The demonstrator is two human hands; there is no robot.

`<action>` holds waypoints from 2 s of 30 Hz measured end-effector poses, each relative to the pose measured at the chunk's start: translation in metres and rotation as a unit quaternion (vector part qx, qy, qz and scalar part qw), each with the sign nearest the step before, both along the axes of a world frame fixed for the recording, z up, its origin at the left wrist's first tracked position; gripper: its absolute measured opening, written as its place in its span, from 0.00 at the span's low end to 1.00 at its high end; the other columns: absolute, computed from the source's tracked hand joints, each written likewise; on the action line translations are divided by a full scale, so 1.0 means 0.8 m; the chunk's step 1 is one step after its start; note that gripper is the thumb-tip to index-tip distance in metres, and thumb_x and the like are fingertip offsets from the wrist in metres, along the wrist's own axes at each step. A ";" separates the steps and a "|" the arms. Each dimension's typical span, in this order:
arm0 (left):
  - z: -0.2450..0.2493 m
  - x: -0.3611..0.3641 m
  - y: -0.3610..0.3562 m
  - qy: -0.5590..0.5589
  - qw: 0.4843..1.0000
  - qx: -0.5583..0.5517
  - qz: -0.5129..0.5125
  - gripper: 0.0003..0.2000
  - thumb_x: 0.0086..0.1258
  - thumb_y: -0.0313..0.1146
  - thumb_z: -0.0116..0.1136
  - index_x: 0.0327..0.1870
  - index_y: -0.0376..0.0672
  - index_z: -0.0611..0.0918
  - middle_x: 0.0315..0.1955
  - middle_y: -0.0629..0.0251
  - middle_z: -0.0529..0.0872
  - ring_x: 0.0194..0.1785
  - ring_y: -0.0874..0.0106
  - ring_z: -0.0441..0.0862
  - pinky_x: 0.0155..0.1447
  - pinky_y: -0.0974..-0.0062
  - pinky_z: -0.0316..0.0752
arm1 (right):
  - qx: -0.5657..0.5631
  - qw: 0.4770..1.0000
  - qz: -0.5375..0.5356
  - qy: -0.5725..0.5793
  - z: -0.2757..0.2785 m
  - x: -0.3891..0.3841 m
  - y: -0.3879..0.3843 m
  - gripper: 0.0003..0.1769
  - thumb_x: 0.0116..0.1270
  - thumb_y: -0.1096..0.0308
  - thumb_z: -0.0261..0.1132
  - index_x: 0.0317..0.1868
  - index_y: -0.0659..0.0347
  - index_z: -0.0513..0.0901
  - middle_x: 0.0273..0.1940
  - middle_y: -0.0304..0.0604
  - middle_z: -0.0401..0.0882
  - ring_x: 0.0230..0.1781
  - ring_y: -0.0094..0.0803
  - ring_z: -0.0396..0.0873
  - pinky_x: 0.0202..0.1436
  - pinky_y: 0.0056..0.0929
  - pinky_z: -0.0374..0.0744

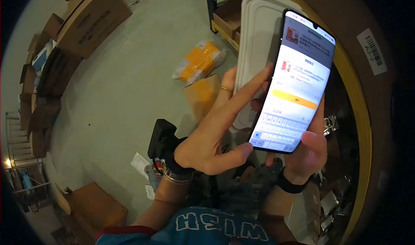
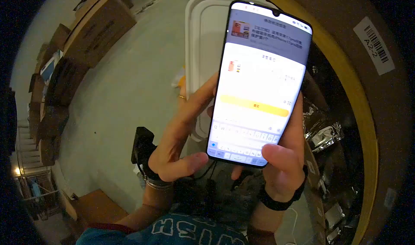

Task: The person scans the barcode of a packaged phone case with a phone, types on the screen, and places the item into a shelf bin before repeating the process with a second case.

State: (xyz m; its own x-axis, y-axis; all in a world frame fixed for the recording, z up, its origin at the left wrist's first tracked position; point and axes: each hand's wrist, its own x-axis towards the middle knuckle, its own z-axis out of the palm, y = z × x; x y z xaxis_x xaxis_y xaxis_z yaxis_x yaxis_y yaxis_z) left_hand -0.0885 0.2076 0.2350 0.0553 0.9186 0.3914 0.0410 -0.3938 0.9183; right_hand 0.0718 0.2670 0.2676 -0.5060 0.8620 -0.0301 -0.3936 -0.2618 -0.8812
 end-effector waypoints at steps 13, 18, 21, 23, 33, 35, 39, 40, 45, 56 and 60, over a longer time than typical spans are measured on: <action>-0.012 -0.006 0.009 -0.009 1.000 0.003 0.008 0.41 0.47 0.27 0.51 0.70 0.36 0.55 0.67 0.44 0.50 0.71 0.50 0.46 0.71 0.59 0.40 | -0.001 1.000 -0.007 -0.014 -0.008 -0.012 0.009 0.50 0.44 0.64 0.57 0.69 0.64 0.44 0.53 0.60 0.70 0.39 0.45 0.82 0.17 0.29 0.83; -0.014 -0.010 0.014 0.013 1.000 0.004 0.006 0.39 0.51 0.26 0.51 0.69 0.36 0.56 0.67 0.44 0.50 0.71 0.51 0.46 0.71 0.59 0.41 | -0.001 1.000 -0.002 -0.024 -0.012 -0.013 0.014 0.50 0.45 0.64 0.57 0.69 0.64 0.44 0.52 0.59 0.71 0.39 0.44 0.82 0.16 0.29 0.83; -0.018 -0.005 0.016 -0.033 0.999 -0.008 0.021 0.37 0.54 0.27 0.53 0.69 0.36 0.56 0.67 0.45 0.51 0.71 0.52 0.48 0.71 0.62 0.44 | -0.003 1.000 -0.005 -0.028 -0.011 -0.013 0.014 0.50 0.45 0.64 0.58 0.69 0.64 0.44 0.51 0.59 0.71 0.38 0.44 0.82 0.16 0.28 0.82; -0.022 -0.003 0.018 -0.023 0.999 -0.013 0.031 0.36 0.55 0.27 0.54 0.69 0.37 0.57 0.67 0.46 0.51 0.71 0.53 0.49 0.70 0.63 0.46 | -0.003 1.000 -0.007 -0.028 -0.011 -0.013 0.015 0.50 0.45 0.64 0.58 0.69 0.64 0.45 0.51 0.59 0.71 0.38 0.44 0.82 0.16 0.28 0.82; -0.020 0.000 0.018 -0.040 0.998 -0.027 0.042 0.37 0.55 0.28 0.55 0.69 0.37 0.58 0.65 0.47 0.53 0.70 0.54 0.52 0.70 0.64 0.47 | 0.060 0.997 -0.021 -0.050 -0.026 -0.011 0.014 0.46 0.51 0.75 0.63 0.68 0.64 0.46 0.49 0.53 0.73 0.36 0.33 0.81 0.18 0.19 0.79; -0.020 -0.002 0.018 -0.031 0.999 -0.022 0.036 0.37 0.55 0.28 0.55 0.69 0.37 0.58 0.66 0.47 0.52 0.70 0.54 0.51 0.70 0.64 0.47 | 0.049 0.997 -0.024 -0.049 -0.023 -0.013 0.012 0.45 0.52 0.76 0.63 0.67 0.63 0.47 0.48 0.52 0.73 0.36 0.32 0.81 0.18 0.18 0.78; -0.021 -0.002 0.019 -0.023 0.999 -0.015 0.026 0.37 0.54 0.29 0.55 0.69 0.37 0.58 0.67 0.46 0.51 0.70 0.53 0.51 0.70 0.63 0.46 | 0.059 0.994 -0.028 -0.089 -0.020 -0.014 0.015 0.45 0.53 0.77 0.63 0.68 0.63 0.47 0.47 0.52 0.74 0.35 0.33 0.81 0.18 0.18 0.78; -0.021 -0.003 0.019 -0.022 0.999 -0.013 0.026 0.37 0.54 0.29 0.55 0.69 0.37 0.58 0.67 0.46 0.51 0.70 0.53 0.51 0.70 0.63 0.46 | 0.070 0.994 -0.026 -0.081 -0.023 -0.013 0.015 0.45 0.54 0.76 0.63 0.68 0.63 0.46 0.47 0.53 0.74 0.35 0.33 0.81 0.18 0.18 0.79; -0.017 -0.001 0.016 -0.029 0.999 -0.020 0.031 0.37 0.54 0.30 0.54 0.69 0.37 0.58 0.67 0.46 0.51 0.69 0.53 0.52 0.70 0.63 0.47 | 0.031 0.998 -0.041 -0.028 -0.022 -0.014 0.011 0.39 0.62 0.63 0.55 0.69 0.63 0.45 0.48 0.56 0.74 0.33 0.37 0.82 0.14 0.22 0.80; -0.006 -0.005 0.011 -0.022 0.999 -0.012 0.036 0.37 0.55 0.31 0.54 0.69 0.37 0.58 0.65 0.46 0.52 0.68 0.52 0.53 0.69 0.63 0.49 | 0.039 0.995 -0.041 -0.083 -0.022 -0.015 0.012 0.33 0.70 0.52 0.40 0.71 0.57 0.45 0.54 0.55 0.73 0.35 0.42 0.83 0.21 0.30 0.84; -0.005 -0.006 0.010 -0.010 0.999 -0.001 0.041 0.36 0.55 0.31 0.54 0.69 0.37 0.58 0.65 0.46 0.53 0.68 0.52 0.53 0.69 0.62 0.49 | 0.018 0.998 -0.054 -0.010 -0.027 -0.016 0.008 0.34 0.70 0.50 0.38 0.70 0.60 0.46 0.54 0.55 0.72 0.36 0.44 0.83 0.20 0.30 0.83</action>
State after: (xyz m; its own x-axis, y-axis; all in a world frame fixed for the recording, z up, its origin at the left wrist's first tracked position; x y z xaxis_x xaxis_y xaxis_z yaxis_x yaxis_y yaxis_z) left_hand -0.0936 0.2155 0.2307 -0.0269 0.9201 0.3907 0.0553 -0.3888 0.9196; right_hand 0.0590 0.2736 0.2464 -0.4093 0.9124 -0.0080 -0.4000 -0.1873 -0.8972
